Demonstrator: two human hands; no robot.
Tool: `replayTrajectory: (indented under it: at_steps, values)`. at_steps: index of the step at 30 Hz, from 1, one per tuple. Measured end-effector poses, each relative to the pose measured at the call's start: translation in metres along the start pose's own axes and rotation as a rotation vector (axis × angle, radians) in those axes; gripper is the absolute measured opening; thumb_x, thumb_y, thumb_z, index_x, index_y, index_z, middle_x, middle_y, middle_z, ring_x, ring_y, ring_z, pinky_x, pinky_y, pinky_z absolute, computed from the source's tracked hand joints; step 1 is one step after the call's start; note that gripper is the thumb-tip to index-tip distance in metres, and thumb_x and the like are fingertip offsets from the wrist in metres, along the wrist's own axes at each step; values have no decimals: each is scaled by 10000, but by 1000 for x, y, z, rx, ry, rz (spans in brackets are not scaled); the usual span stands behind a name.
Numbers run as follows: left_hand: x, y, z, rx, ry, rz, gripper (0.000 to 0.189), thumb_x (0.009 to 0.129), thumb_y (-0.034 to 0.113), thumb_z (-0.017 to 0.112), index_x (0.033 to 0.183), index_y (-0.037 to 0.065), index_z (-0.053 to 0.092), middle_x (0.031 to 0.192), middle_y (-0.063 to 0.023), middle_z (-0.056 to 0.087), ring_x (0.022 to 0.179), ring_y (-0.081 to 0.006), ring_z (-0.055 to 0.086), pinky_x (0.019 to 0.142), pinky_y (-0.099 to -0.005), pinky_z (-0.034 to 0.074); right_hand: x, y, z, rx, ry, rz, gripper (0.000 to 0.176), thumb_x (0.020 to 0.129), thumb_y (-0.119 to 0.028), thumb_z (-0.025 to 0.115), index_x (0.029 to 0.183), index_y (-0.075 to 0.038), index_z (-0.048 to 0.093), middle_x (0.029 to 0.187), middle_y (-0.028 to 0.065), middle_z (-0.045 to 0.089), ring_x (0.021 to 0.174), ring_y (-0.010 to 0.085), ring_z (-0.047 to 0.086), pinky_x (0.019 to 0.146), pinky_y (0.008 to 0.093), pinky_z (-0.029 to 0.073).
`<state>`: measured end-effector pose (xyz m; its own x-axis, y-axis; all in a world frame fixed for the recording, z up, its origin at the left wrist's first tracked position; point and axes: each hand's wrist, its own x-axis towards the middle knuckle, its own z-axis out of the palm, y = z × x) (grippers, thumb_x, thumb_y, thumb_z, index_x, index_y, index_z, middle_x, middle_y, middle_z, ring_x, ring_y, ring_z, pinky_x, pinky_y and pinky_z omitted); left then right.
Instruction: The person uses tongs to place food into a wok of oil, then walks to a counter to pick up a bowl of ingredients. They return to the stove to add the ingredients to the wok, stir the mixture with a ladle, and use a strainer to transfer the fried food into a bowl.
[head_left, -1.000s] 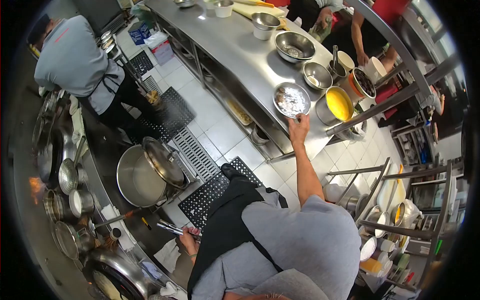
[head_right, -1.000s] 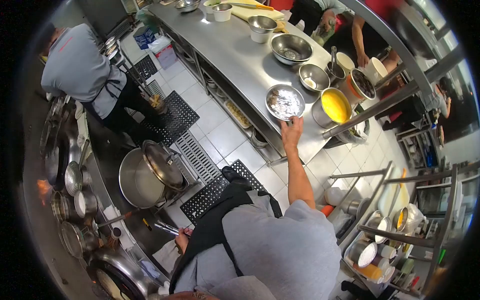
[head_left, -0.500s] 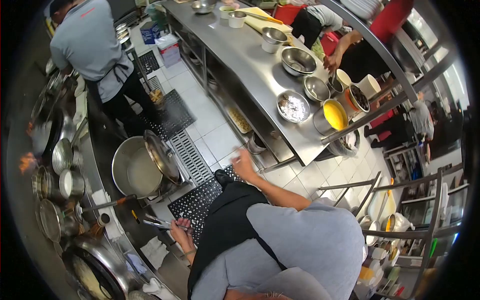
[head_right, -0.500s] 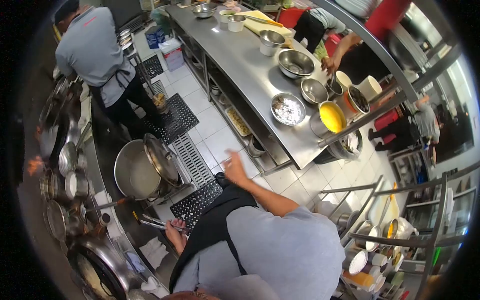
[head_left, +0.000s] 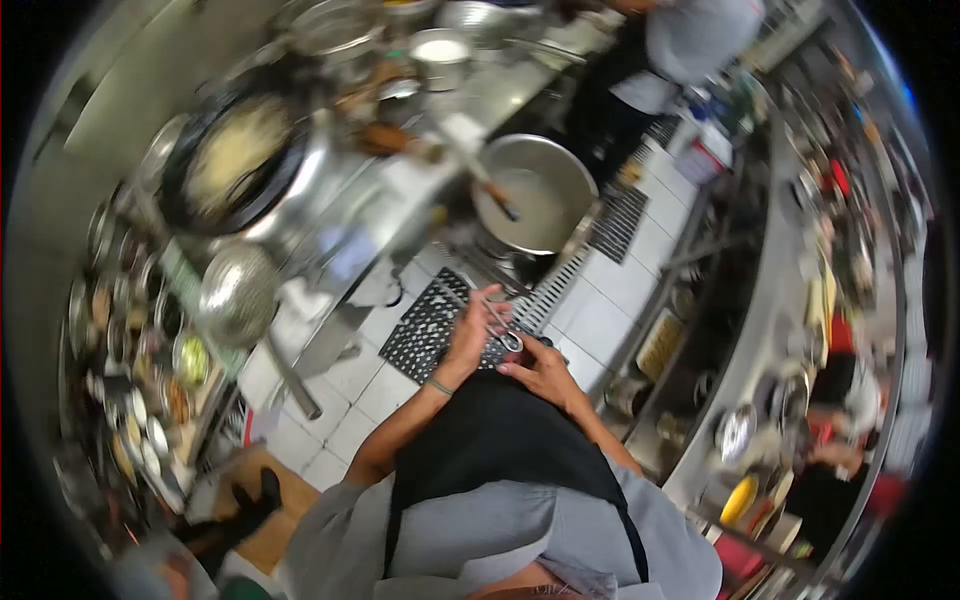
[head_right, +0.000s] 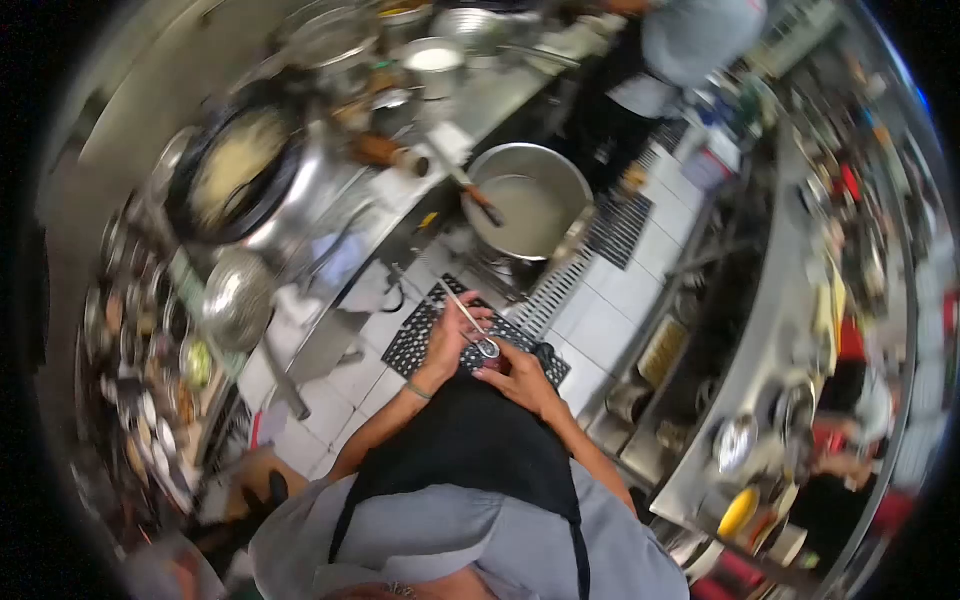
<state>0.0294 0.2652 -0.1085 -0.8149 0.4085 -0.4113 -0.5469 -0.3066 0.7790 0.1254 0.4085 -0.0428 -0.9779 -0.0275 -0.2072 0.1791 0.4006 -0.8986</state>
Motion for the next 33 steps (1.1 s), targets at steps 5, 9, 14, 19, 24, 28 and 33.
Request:
replayTrajectory:
  at_steps: [5,9,14,19,24,28,33]
  values:
    - [-23,12,-28,140,17,105,670,1029,578,230,1348,58,506,1038,-108,664,894,-166,626,794,-299,521,17,-14,32,-116,-98,22,648,786,-205,819,1334,-26,523,836,123,663,691,179,610,646,334,505]
    - [-28,20,-42,322,53,258,619,1047,526,255,1332,42,515,1016,-90,658,861,-144,597,789,-279,498,40,-15,45,-215,-101,-130,602,837,-166,766,1343,-1,485,864,167,658,724,234,640,657,344,504]
    - [-29,24,-55,319,-2,333,436,1056,322,414,1368,26,483,1088,-58,626,966,-101,551,853,-252,460,58,-12,54,-198,-136,-185,378,931,-80,616,1254,31,452,856,209,627,758,301,635,700,363,500]
    - [-29,40,-65,267,-197,342,403,1031,172,497,1388,-4,444,1153,-66,590,1036,-90,531,903,-242,441,81,-28,42,-77,-120,-158,289,968,-95,554,1208,20,443,941,192,625,839,294,616,756,370,485]
    - [-18,16,-95,520,146,176,429,962,278,634,1254,-28,565,1055,-150,669,890,-175,664,789,-287,527,139,-11,15,65,22,-58,310,1014,-215,533,1244,-38,425,757,-13,471,613,74,456,541,225,393]
    - [-24,8,-132,1018,324,65,500,909,398,651,1201,-4,603,1085,-237,656,994,-358,644,870,-422,514,208,3,-26,7,189,-132,310,1005,-249,526,1168,9,472,715,102,531,601,177,520,543,348,427]
    - [-24,7,-157,1194,435,-127,482,897,398,644,1170,1,618,1102,-260,649,1044,-421,610,908,-466,490,266,5,-76,-204,267,-164,290,1009,-251,491,1121,16,484,837,295,604,770,461,612,658,494,458]
